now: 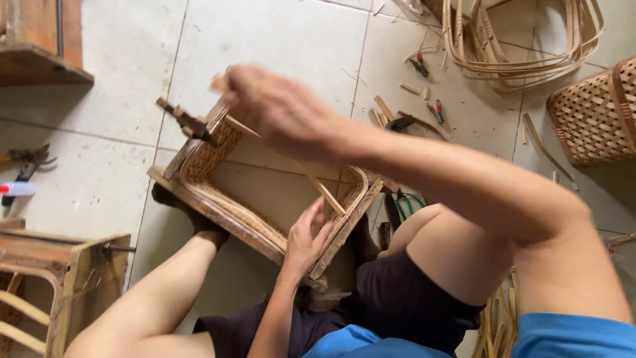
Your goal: The person sits on the floor weaving thin bamboo strips into a rectangular woven basket held in a wooden frame. They bend and thread strips across the basket interior, press strips into the woven rim, and tap strips into place with a hammer.
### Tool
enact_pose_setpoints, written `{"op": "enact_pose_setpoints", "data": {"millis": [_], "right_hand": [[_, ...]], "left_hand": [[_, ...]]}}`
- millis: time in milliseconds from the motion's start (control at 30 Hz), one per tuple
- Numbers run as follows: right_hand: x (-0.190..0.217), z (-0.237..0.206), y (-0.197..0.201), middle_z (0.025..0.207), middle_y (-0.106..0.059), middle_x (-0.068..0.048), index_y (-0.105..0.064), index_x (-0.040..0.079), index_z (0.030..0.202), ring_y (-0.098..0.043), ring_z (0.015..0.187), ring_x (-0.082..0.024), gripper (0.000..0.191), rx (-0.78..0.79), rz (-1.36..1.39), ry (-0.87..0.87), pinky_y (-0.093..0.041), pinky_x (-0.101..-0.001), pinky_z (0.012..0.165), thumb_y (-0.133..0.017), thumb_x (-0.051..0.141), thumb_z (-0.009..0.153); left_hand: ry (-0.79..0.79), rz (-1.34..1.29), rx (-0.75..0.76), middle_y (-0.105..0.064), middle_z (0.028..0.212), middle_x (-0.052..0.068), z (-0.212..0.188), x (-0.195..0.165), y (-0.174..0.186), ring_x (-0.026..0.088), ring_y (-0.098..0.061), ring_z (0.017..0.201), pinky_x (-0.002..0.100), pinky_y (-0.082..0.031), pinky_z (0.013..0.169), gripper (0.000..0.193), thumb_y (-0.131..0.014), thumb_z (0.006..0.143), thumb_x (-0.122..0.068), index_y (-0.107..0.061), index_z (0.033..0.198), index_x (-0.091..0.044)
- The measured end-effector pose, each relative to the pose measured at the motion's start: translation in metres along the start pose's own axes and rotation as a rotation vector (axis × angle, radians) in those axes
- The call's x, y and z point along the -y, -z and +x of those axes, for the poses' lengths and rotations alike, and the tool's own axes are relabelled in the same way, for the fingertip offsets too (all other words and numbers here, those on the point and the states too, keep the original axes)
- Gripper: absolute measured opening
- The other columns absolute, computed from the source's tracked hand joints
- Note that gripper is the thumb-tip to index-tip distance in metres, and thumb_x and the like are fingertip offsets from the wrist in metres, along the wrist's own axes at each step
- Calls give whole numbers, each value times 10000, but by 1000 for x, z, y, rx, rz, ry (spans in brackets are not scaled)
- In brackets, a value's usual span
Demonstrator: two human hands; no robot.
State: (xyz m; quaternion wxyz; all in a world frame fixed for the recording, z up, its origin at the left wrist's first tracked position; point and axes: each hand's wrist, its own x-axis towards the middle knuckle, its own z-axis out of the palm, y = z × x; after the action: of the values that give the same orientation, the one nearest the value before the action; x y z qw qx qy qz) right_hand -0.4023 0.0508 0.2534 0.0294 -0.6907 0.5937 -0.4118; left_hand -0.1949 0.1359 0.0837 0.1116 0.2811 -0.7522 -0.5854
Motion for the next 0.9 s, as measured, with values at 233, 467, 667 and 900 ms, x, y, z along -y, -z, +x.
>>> {"op": "enact_pose_setpoints", "data": {"millis": [233,467,667,900], "right_hand": [[36,-9,-80,627,-464,10,-419,86,1137,-421,468,-170,259,70,185,-323,-372,-372,411,-318,325,1137],[16,-23,-100,593,-501,-67,-386,79,1053,-497,464,-206,282,26,-7,-349,-389,-408,447,-385,348,1135],[17,-19,-107,609,-571,-112,-395,54,1057,-568,478,-296,249,169,25,-462,-429,-452,446,-450,290,1116],[-18,-14,-164,704,-683,-201,-418,-3,1076,-688,667,-421,275,422,-60,-458,-527,-534,565,-608,73,892]], "left_hand": [[-22,-284,-108,-712,950,142,-3,-23,-2,200,-674,841,359,-559,778,307,-563,1068,-256,-647,1199,8],[-52,-303,-199,-743,921,86,-4,-22,-9,145,-685,755,328,-563,685,221,-532,1077,-196,-644,1153,-21],[62,-235,-184,-724,836,100,-4,-23,-8,169,-657,689,336,-551,660,193,-567,1064,-194,-662,1069,-27],[99,-169,-274,-716,803,156,7,7,-15,269,-702,696,415,-542,643,321,-497,1102,-255,-638,955,-7]]}}
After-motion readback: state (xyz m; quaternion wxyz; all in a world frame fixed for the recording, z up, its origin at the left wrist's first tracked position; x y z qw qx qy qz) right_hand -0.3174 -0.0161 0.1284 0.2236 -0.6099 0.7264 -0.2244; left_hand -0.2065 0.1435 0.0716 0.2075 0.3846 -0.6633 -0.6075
